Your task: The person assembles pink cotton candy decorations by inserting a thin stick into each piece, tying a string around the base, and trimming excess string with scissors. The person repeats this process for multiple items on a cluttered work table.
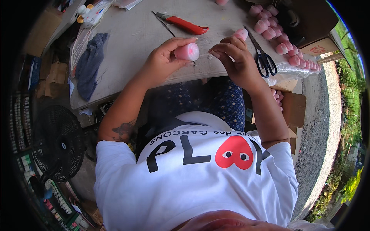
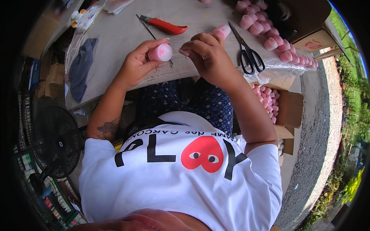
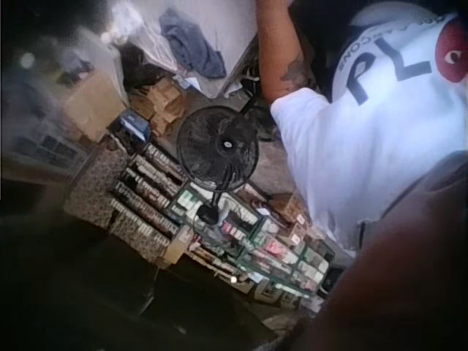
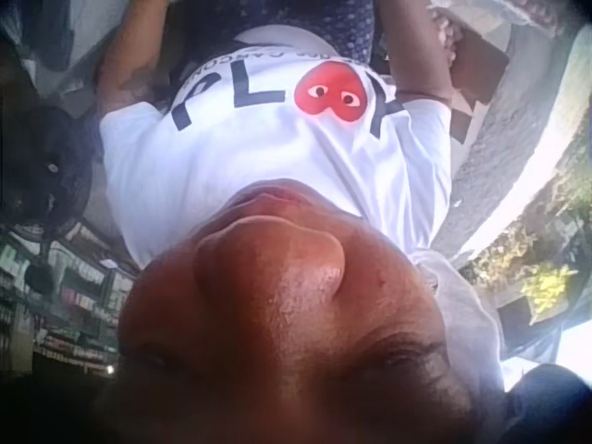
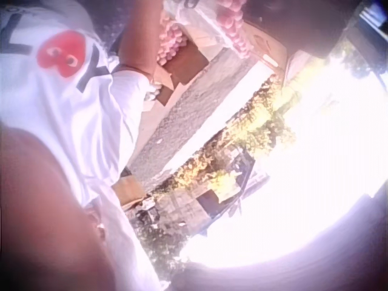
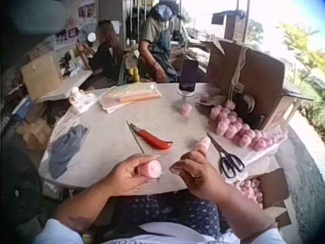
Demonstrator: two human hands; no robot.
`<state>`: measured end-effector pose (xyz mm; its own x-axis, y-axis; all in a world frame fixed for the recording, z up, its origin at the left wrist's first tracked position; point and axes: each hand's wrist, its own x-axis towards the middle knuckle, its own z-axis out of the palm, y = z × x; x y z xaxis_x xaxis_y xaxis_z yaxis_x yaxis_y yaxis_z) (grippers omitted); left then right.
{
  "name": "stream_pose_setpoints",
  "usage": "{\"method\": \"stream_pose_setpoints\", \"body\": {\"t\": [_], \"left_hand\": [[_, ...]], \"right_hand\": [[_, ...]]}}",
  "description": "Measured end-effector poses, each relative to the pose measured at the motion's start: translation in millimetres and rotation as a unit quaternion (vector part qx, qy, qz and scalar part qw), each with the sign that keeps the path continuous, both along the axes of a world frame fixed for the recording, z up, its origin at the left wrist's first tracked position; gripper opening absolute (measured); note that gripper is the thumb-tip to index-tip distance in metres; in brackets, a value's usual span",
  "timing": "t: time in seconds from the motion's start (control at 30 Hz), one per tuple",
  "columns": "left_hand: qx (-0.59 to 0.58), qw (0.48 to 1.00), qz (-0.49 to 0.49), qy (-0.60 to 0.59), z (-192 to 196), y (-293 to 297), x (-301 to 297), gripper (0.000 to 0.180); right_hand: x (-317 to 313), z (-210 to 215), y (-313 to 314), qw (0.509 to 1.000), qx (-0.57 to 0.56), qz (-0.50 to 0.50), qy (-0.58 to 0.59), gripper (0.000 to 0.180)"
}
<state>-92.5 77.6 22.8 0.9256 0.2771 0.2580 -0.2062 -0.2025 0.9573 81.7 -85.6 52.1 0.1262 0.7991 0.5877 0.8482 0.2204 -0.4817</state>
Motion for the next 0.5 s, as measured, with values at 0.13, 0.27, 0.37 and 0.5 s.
{"method": "stream_pose_setpoints", "body": {"t": [0.13, 0.27, 0.37, 0.5], "left_hand": [[0.006, 1.0, 0.001, -0.014, 2.1, -4.1, 2.2, 0.056], [0.002, 1.0, 0.0, -0.021, 1.9, -4.9, 3.3, 0.056], [-0.009, 1.0, 0.007, -0.016, 4.0, -7.2, 4.1, 0.054], [-0.018, 1.0, 0.006, -0.022, 4.0, -7.8, 5.9, 0.052]], "right_hand": [[2.5, 1.0, -0.2, 0.999, 0.027, -0.008, -0.017, 0.01], [3.5, 2.0, 0.5, 0.999, 0.043, -0.016, -0.029, 0.011], [3.9, 2.4, -0.1, 0.999, 0.046, -0.018, -0.018, 0.012], [4.2, 1.4, 0.0, 0.998, 0.05, -0.016, -0.025, 0.012]]}}
